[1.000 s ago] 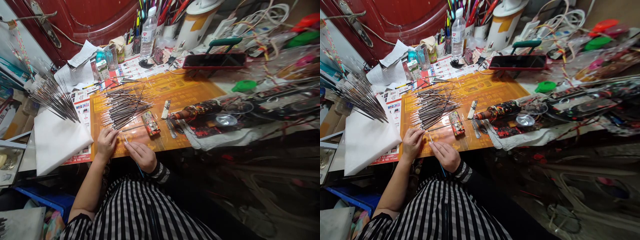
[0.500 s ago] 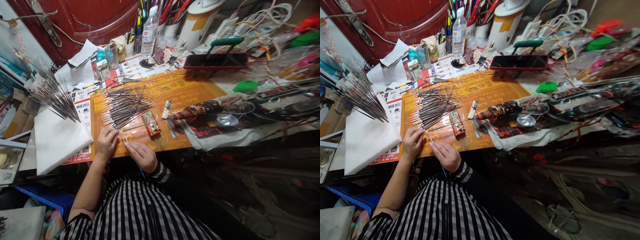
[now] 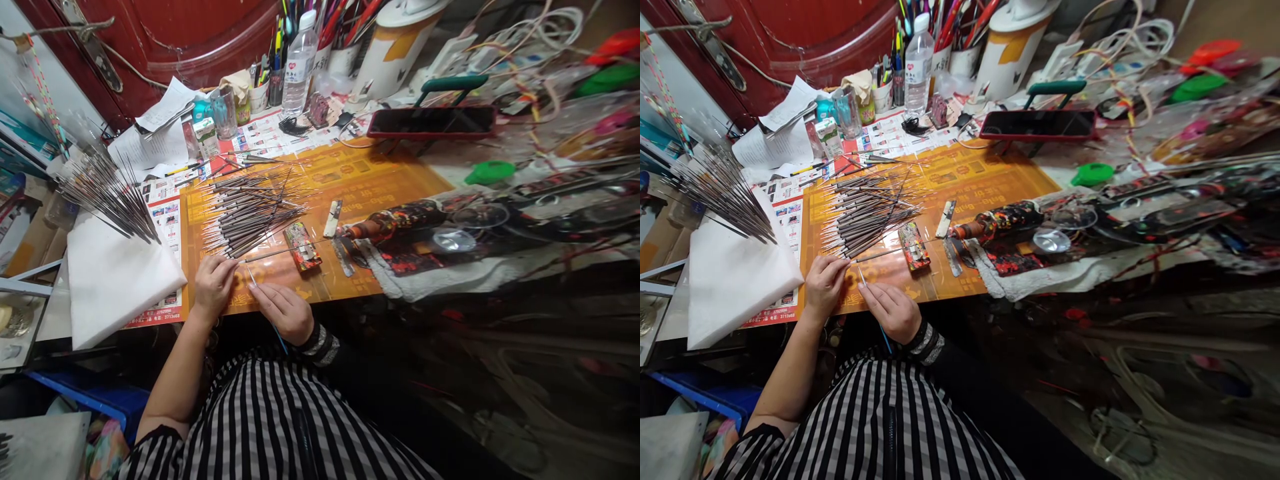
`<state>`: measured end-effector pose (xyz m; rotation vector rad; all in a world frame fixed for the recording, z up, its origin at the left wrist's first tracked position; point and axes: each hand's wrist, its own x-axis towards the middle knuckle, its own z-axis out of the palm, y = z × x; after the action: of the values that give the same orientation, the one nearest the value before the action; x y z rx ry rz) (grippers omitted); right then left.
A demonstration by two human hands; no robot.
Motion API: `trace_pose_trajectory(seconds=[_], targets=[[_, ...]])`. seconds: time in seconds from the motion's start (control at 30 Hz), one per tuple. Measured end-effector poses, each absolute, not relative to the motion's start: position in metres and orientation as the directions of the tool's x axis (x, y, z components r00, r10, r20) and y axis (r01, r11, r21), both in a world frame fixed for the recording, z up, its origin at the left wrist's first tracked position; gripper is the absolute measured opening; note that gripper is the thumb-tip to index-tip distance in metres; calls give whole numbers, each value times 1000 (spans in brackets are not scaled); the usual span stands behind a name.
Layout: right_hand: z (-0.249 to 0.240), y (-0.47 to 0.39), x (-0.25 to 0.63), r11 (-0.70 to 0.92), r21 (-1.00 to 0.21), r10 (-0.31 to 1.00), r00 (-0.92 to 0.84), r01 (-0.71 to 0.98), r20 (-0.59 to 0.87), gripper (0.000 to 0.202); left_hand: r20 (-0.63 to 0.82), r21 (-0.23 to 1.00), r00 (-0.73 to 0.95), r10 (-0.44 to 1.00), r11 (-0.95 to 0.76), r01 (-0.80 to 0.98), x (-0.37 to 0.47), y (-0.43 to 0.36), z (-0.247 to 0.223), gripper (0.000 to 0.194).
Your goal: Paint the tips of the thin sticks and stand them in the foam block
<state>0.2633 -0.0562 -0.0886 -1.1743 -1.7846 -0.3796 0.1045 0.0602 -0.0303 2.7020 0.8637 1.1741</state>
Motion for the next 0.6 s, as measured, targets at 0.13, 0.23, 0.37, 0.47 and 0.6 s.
trace_pose_trajectory(seconds=[0.13,0.23,0.37,0.47,0.6], targets=[[-89,-56,263,495,-231,552,-98,837,828,53,639,278,553,534,-831,482,104,60,-31,14],[-88,-56,263,494,-227,554,-103,839,826,52,642,267,551,533,-830,491,105,60,-30,14],[-87,-56,264,492,-221,556,-109,842,824,52,656,267,546,520,-838,477,105,60,-29,13],[-88,-56,263,493,-227,558,-105,840,823,51,647,279,551,527,-836,472,105,60,-30,14],[-90,-56,264,502,-247,561,-94,829,823,52,633,279,555,541,-827,488,103,60,-31,15]])
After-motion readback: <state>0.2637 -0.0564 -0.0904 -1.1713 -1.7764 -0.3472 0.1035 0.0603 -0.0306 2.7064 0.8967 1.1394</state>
